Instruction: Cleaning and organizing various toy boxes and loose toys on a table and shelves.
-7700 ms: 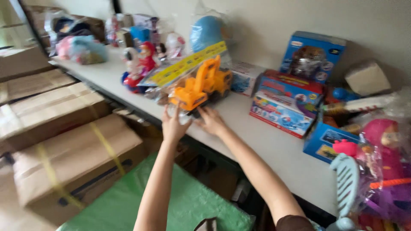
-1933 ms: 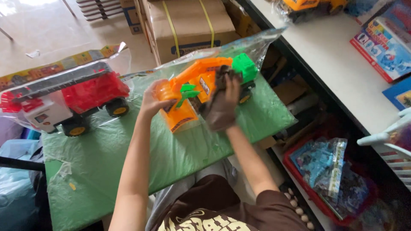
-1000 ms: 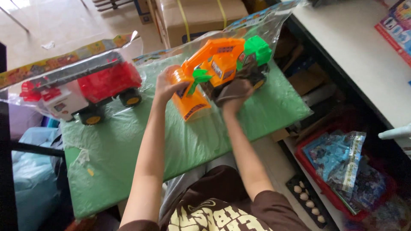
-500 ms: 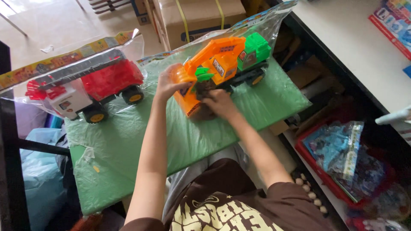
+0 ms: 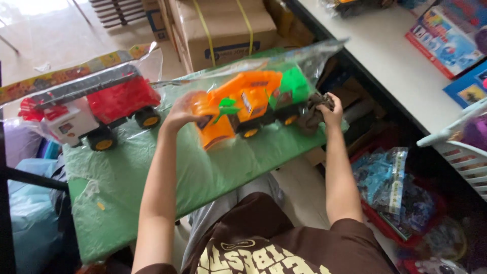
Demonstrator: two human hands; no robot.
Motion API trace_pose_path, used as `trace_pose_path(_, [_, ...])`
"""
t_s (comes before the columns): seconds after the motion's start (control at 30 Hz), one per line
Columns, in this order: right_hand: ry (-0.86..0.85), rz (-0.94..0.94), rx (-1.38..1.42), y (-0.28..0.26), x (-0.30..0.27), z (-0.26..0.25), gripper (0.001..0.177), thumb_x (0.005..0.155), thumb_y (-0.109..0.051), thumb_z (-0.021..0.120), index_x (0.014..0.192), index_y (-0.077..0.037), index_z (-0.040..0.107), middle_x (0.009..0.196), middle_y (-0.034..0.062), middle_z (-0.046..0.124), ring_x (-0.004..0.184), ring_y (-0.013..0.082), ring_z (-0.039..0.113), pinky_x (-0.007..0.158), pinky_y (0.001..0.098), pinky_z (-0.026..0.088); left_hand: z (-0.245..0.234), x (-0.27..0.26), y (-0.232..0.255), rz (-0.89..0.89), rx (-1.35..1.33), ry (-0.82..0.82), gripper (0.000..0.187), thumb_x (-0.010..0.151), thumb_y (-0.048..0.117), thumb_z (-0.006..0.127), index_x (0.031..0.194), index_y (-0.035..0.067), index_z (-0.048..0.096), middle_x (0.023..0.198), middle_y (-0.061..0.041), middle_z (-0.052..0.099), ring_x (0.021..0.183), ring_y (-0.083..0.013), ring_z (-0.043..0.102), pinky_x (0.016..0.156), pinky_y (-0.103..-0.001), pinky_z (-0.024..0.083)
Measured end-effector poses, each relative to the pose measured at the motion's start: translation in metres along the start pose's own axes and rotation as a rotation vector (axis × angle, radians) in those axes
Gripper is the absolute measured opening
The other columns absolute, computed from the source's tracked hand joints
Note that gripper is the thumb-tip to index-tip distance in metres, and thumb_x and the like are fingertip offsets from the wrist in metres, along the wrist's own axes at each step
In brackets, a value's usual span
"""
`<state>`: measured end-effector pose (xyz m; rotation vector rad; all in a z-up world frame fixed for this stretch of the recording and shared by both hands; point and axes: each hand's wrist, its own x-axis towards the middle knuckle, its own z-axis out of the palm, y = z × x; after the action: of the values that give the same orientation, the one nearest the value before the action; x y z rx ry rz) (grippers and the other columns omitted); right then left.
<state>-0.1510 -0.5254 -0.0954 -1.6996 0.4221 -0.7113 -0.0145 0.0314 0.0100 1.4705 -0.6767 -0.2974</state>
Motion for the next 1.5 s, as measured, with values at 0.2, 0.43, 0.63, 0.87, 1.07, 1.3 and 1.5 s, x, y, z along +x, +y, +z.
trace_pose_path(0.2, [-0.488, 0.149, -0.021, -0.122, -0.041, -0.017, 0.109, 0.067, -0.008, 0.083, 0.162, -0.025, 0.032, 0.163, 0.0058, 0.037, 0.151, 0.0277, 0.032, 0.113, 0.0424, 0.033, -0.005, 0.02, 0.014, -0.126, 0.003, -0.17, 0.092, 0.053, -0.002, 0.091, 0.139, 0.005, 0.06, 0.127, -0.003, 0.068, 0.119, -0.016, 0.063, 0.105, -0.033, 0.05])
trace_pose_path(0.43, [-0.501, 0.284, 0.02, -0.08, -0.046, -0.033, 0.095, 0.061, -0.013, 0.085, 0.149, -0.019, 0.05, 0.15, 0.0087, 0.051, 0.137, 0.0302, 0.047, 0.108, 0.0398, 0.042, 0.023, 0.052, -0.035, -0.078, 0.337, 0.418, 0.115, 0.054, 0.021, 0.097, 0.152, 0.007, 0.037, 0.143, -0.015, 0.053, 0.114, -0.0359, 0.058, 0.095, -0.049, 0.049])
trace_pose_path(0.63, [-0.398, 0.229, 0.364, -0.08, -0.048, -0.018, 0.07, 0.077, -0.018, 0.062, 0.145, -0.008, 0.054, 0.136, 0.013, 0.057, 0.119, 0.0286, 0.057, 0.099, 0.0375, 0.049, 0.132, 0.023, -0.057, -0.009, 0.558, 0.977, 0.101, 0.076, 0.044, 0.092, 0.149, 0.0, 0.037, 0.142, -0.025, 0.045, 0.135, -0.0387, 0.045, 0.119, -0.049, 0.037])
trace_pose_path(0.87, [-0.432, 0.176, 0.218, -0.002, -0.027, -0.02, 0.073, 0.082, -0.018, 0.055, 0.155, -0.008, 0.049, 0.148, 0.0089, 0.055, 0.134, 0.024, 0.051, 0.107, 0.0342, 0.042, 0.177, 0.005, -0.048, 0.182, 0.395, 0.559, 0.085, 0.083, 0.043, 0.086, 0.15, 0.007, 0.049, 0.153, -0.025, 0.037, 0.145, -0.0377, 0.038, 0.121, -0.045, 0.033])
trace_pose_path(1.07, [-0.391, -0.081, -0.186, -0.061, -0.124, 0.015, 0.084, 0.078, -0.012, 0.072, 0.156, -0.011, 0.04, 0.148, 0.0186, 0.049, 0.133, 0.0336, 0.049, 0.106, 0.0447, 0.044, 0.118, 0.049, -0.072, 0.223, 0.39, 0.196, 0.081, 0.078, 0.043, 0.089, 0.146, 0.011, 0.058, 0.153, -0.019, 0.041, 0.142, -0.0328, 0.043, 0.112, -0.045, 0.043])
trace_pose_path(1.3, [-0.64, -0.27, -0.173, -0.167, -0.222, 0.12, 0.056, 0.081, -0.013, 0.079, 0.13, -0.017, 0.053, 0.12, 0.0075, 0.065, 0.113, 0.0251, 0.066, 0.097, 0.0383, 0.052, 0.086, 0.036, -0.055, 0.114, 0.322, 0.405, 0.059, 0.086, 0.042, 0.078, 0.136, 0.012, 0.067, 0.14, -0.011, 0.057, 0.127, -0.0264, 0.059, 0.102, -0.04, 0.054])
trace_pose_path(1.5, [-0.148, -0.372, 0.485, -0.118, -0.189, 0.167, 0.014, 0.107, -0.006, 0.067, 0.119, -0.011, 0.06, 0.107, 0.0059, 0.066, 0.104, 0.0214, 0.065, 0.095, 0.0359, 0.055, 0.046, -0.064, -0.059, 0.102, -0.388, 0.355, 0.086, 0.092, 0.065, 0.072, 0.151, 0.005, 0.055, 0.153, -0.012, 0.058, 0.138, -0.0271, 0.055, 0.115, -0.041, 0.047])
